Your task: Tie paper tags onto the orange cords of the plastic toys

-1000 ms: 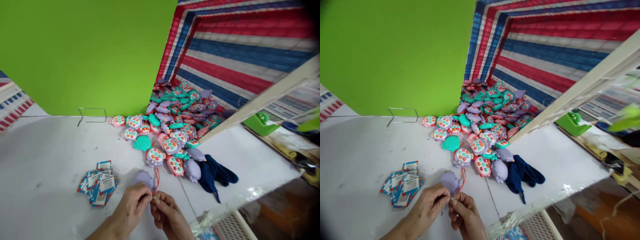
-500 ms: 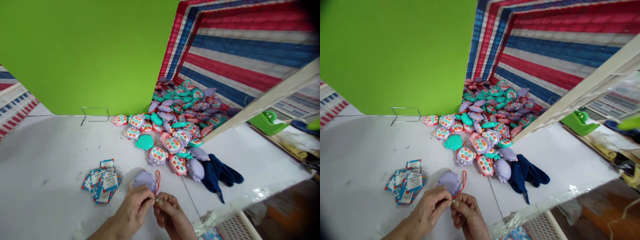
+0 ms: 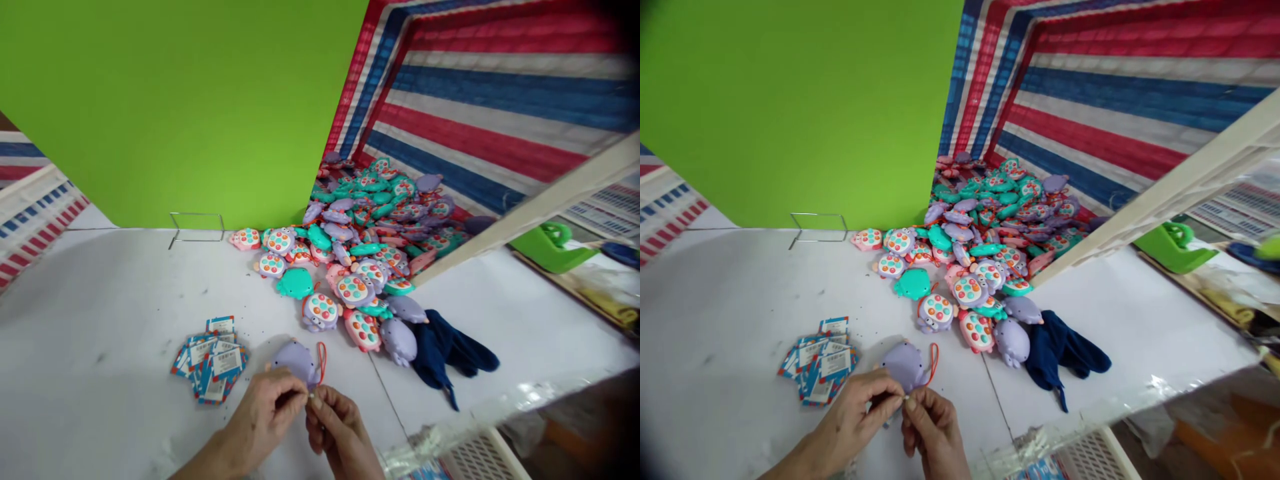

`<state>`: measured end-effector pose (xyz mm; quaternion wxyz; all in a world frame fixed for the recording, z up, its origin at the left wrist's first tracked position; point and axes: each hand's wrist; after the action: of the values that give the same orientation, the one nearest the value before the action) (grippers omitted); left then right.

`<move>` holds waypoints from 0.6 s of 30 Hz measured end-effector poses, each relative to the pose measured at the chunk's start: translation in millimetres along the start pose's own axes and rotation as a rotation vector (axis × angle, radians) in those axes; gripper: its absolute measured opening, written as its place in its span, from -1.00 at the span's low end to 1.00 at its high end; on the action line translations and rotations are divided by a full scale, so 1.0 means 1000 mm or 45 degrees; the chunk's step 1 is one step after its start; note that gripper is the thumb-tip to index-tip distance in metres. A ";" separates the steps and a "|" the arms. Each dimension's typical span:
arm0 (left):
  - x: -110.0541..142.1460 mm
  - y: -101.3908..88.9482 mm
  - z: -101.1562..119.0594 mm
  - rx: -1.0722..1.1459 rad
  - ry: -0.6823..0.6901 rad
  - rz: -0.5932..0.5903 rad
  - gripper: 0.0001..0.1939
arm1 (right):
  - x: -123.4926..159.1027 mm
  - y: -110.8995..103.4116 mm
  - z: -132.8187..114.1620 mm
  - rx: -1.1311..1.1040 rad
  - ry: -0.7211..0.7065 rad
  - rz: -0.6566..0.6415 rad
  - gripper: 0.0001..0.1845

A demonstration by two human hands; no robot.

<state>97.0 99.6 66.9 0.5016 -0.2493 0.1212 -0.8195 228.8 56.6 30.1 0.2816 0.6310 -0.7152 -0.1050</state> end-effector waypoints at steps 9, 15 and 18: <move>0.006 0.004 0.002 -0.086 0.070 0.073 -0.77 | 0.000 0.003 -0.005 -0.085 0.033 -0.046 -0.67; 0.003 0.008 -0.004 -0.087 0.068 0.112 -0.76 | -0.001 0.007 -0.004 -0.217 0.120 -0.032 -0.66; 0.003 0.006 -0.002 -0.081 0.069 0.096 -0.76 | 0.000 0.006 -0.005 -0.238 0.127 -0.056 -0.67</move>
<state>99.8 93.9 63.1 0.5205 -0.2381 0.1702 -0.8021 226.2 58.4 37.2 0.3722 0.6221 -0.6732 -0.1458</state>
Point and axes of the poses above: each hand's wrist, its own x-axis away from the middle knuckle, its own y-axis out of the palm, z = x × y, and after that the axes turned 14 degrees about -y, right-handed
